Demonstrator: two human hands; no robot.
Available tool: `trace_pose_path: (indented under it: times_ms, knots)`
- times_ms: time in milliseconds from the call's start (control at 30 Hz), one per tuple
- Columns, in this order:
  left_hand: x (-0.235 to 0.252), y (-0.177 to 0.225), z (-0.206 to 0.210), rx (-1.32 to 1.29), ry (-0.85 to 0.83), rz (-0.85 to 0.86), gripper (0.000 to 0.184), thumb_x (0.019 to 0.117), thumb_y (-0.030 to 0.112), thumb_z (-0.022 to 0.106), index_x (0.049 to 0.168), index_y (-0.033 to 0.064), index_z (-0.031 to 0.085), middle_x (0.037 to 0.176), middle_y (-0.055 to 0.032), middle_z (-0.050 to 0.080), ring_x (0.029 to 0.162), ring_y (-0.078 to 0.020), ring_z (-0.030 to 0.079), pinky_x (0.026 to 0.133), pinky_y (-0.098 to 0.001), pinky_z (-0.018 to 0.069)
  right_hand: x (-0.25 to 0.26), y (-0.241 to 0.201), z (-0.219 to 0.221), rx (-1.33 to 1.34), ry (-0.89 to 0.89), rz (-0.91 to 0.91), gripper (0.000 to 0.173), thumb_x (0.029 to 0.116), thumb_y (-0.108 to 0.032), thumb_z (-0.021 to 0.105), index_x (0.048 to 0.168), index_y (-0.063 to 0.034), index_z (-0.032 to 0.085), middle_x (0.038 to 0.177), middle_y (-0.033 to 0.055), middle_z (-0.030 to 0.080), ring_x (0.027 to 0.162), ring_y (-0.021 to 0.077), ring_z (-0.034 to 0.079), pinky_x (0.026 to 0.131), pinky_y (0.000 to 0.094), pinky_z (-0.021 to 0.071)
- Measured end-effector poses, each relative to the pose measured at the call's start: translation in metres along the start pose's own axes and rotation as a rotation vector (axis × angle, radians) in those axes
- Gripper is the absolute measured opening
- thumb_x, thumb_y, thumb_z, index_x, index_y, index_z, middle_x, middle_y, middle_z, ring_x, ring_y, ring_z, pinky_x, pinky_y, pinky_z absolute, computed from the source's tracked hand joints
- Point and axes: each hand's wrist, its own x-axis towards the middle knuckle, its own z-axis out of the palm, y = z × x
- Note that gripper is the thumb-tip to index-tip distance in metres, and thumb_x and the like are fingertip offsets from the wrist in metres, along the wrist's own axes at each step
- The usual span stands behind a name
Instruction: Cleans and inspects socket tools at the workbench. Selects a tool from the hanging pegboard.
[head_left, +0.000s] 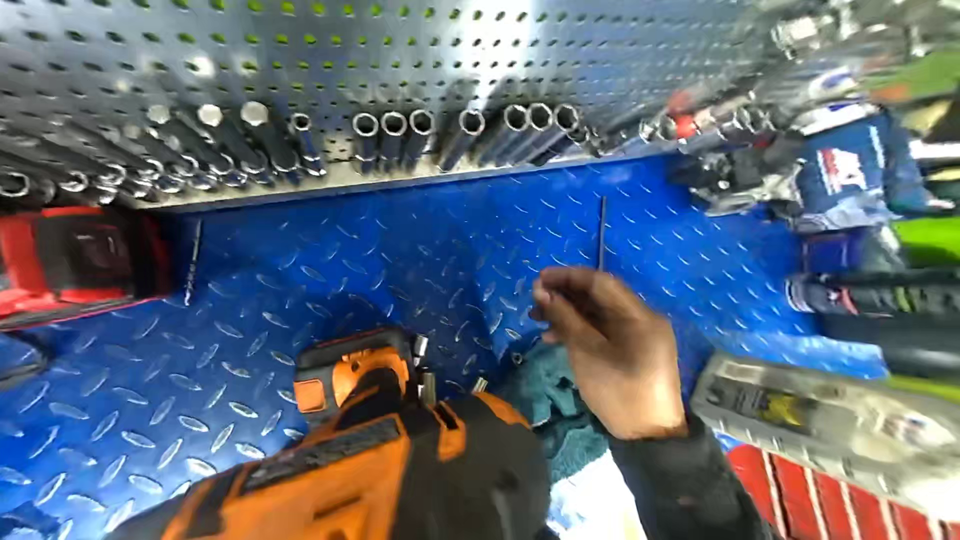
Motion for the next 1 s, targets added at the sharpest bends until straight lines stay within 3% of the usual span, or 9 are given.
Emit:
trace_pose_path:
  times_ms: [100,200,333,433,533,633,700,800,1000]
  knots:
    - [0.008,0.016,0.003,0.068,-0.015,-0.124,0.048,0.0969,0.037,0.069,0.120,-0.0046,0.068,0.096,-0.0093,0.074,0.081,-0.0149,0.070,0.079,-0.0332,0.0595,-0.061,0.043,-0.021,-0.262,-0.071,0.045,0.034,0.0985,-0.038,0.064,0.122,-0.0158,0.072,0.120,0.0031,0.069,0.103,0.0158,0.069,0.084,0.0388,0.0625]
    - [0.022,0.061,-0.013,0.251,-0.217,-0.326,0.052,0.1024,0.040,0.059,0.127,-0.0055,0.065,0.108,-0.0195,0.071,0.095,-0.0309,0.070,0.090,-0.0490,0.0547,-0.114,0.083,-0.025,-0.393,-0.136,-0.047,0.052,0.0922,-0.052,0.066,0.130,-0.0167,0.072,0.146,0.0187,0.056,0.134,0.0411,0.053,0.106,0.0623,0.0451]
    - [0.015,0.026,0.001,0.553,-0.030,0.020,0.043,0.0958,0.049,0.058,0.088,0.0096,0.075,0.070,-0.0046,0.067,0.061,-0.0195,0.067,0.055,-0.0429,0.0578,-0.145,0.127,-0.007,-0.340,0.003,-0.125,0.040,0.0962,-0.050,0.064,0.118,-0.0183,0.077,0.136,0.0143,0.065,0.132,0.0371,0.056,0.109,0.0613,0.0425]
    - [0.013,0.032,-0.007,0.114,-0.135,-0.131,0.032,0.0980,0.038,0.060,0.096,0.0091,0.073,0.070,0.0026,0.067,0.058,-0.0095,0.063,0.052,-0.0312,0.0563,-0.140,0.138,-0.001,-0.223,0.160,-0.157,0.029,0.1004,-0.037,0.062,0.104,-0.0123,0.078,0.116,0.0092,0.073,0.119,0.0302,0.064,0.105,0.0551,0.0473]
    - [0.007,0.051,-0.022,-0.677,-0.336,-0.353,0.026,0.1032,0.026,0.054,0.102,0.0032,0.066,0.077,-0.0068,0.072,0.052,-0.0114,0.063,0.045,-0.0262,0.0542,-0.132,0.129,-0.011,0.073,0.308,-0.083,0.025,0.0999,-0.030,0.065,0.109,-0.0089,0.075,0.115,0.0061,0.071,0.117,0.0212,0.063,0.104,0.0443,0.0495]
    - [-0.008,0.062,-0.035,-1.013,-0.465,-0.350,0.030,0.1005,0.035,0.063,0.103,0.0064,0.071,0.082,-0.0090,0.074,0.052,-0.0090,0.064,0.044,-0.0229,0.0529,-0.126,0.101,-0.030,0.497,0.456,-0.048,0.015,0.0990,-0.024,0.067,0.113,-0.0200,0.072,0.109,-0.0084,0.071,0.099,0.0048,0.067,0.088,0.0250,0.0583]
    - [-0.019,0.076,-0.040,-0.898,-0.446,-0.233,0.027,0.0998,0.033,0.065,0.103,0.0069,0.070,0.081,-0.0064,0.073,0.054,-0.0065,0.062,0.045,-0.0215,0.0519,-0.130,0.066,-0.048,0.703,0.419,-0.038,0.015,0.0987,-0.023,0.065,0.111,-0.0261,0.072,0.101,-0.0129,0.072,0.089,0.0005,0.068,0.079,0.0191,0.0589]
    - [-0.031,0.107,-0.036,-0.323,-0.339,0.129,0.021,0.0975,0.018,0.067,0.100,-0.0030,0.070,0.079,-0.0075,0.070,0.065,-0.0091,0.065,0.058,-0.0267,0.0561,-0.160,0.002,-0.057,0.907,-0.013,0.100,0.022,0.1005,-0.026,0.064,0.121,-0.0342,0.068,0.114,-0.0215,0.071,0.105,-0.0053,0.065,0.092,0.0188,0.0557]
    - [-0.041,0.120,-0.011,0.166,-0.241,0.414,0.019,0.0936,0.014,0.066,0.093,-0.0047,0.069,0.082,-0.0179,0.071,0.074,-0.0276,0.073,0.065,-0.0450,0.0607,-0.176,-0.018,-0.025,1.143,-0.176,0.173,0.055,0.1025,-0.011,0.060,0.148,0.0059,0.034,0.134,-0.0004,0.064,0.122,0.0088,0.062,0.110,0.0364,0.0510]
